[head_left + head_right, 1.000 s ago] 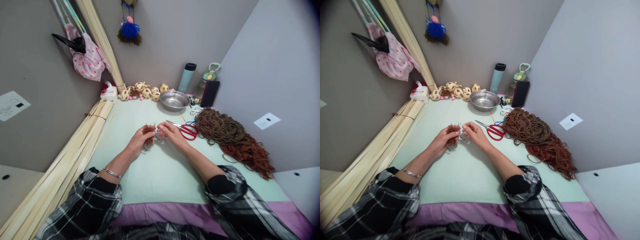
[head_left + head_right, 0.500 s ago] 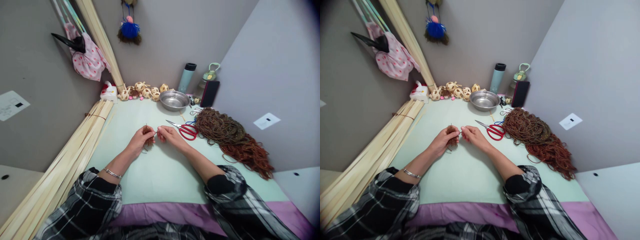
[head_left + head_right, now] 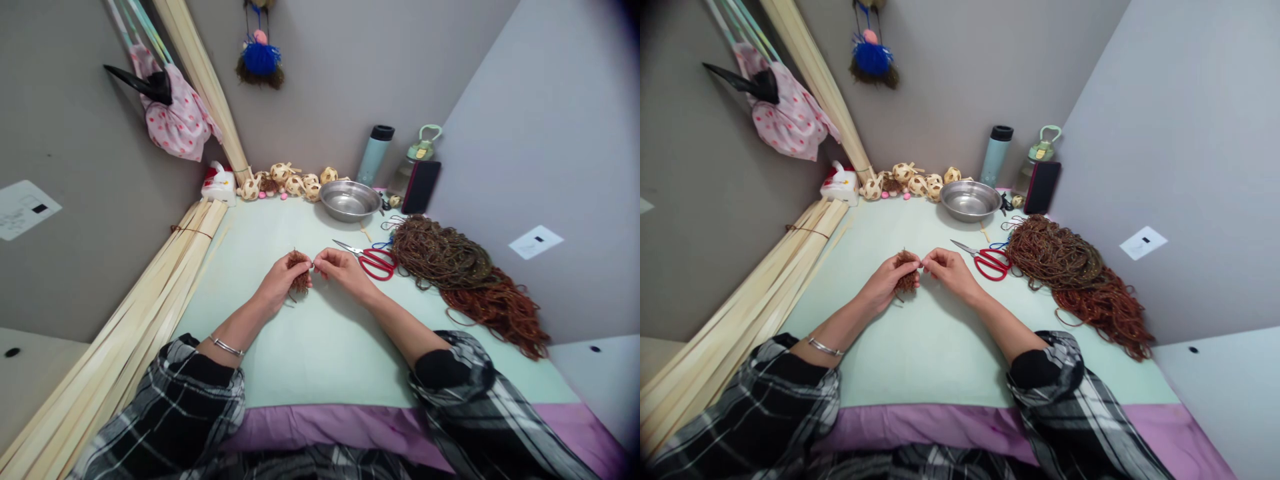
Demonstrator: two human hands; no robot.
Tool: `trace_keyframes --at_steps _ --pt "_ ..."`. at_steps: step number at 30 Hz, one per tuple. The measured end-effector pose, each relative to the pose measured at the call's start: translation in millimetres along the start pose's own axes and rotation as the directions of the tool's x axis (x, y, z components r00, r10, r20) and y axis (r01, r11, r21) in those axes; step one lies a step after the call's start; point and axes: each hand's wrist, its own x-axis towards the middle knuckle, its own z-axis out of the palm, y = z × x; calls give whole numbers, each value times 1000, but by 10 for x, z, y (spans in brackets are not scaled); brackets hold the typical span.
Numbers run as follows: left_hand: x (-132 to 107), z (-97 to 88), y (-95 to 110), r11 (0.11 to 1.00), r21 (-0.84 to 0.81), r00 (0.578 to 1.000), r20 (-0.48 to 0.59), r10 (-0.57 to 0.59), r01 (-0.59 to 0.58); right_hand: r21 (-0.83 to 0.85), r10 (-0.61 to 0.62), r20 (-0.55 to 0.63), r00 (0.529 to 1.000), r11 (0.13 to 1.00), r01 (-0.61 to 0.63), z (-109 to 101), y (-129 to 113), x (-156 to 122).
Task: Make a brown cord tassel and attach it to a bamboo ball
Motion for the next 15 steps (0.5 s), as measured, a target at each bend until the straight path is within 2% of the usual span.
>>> trace_keyframes --at_steps 15 --pt "3 -19 -15 997 59 998 33 -55 53 19 16 11 1000 1000 -17 25 12 -11"
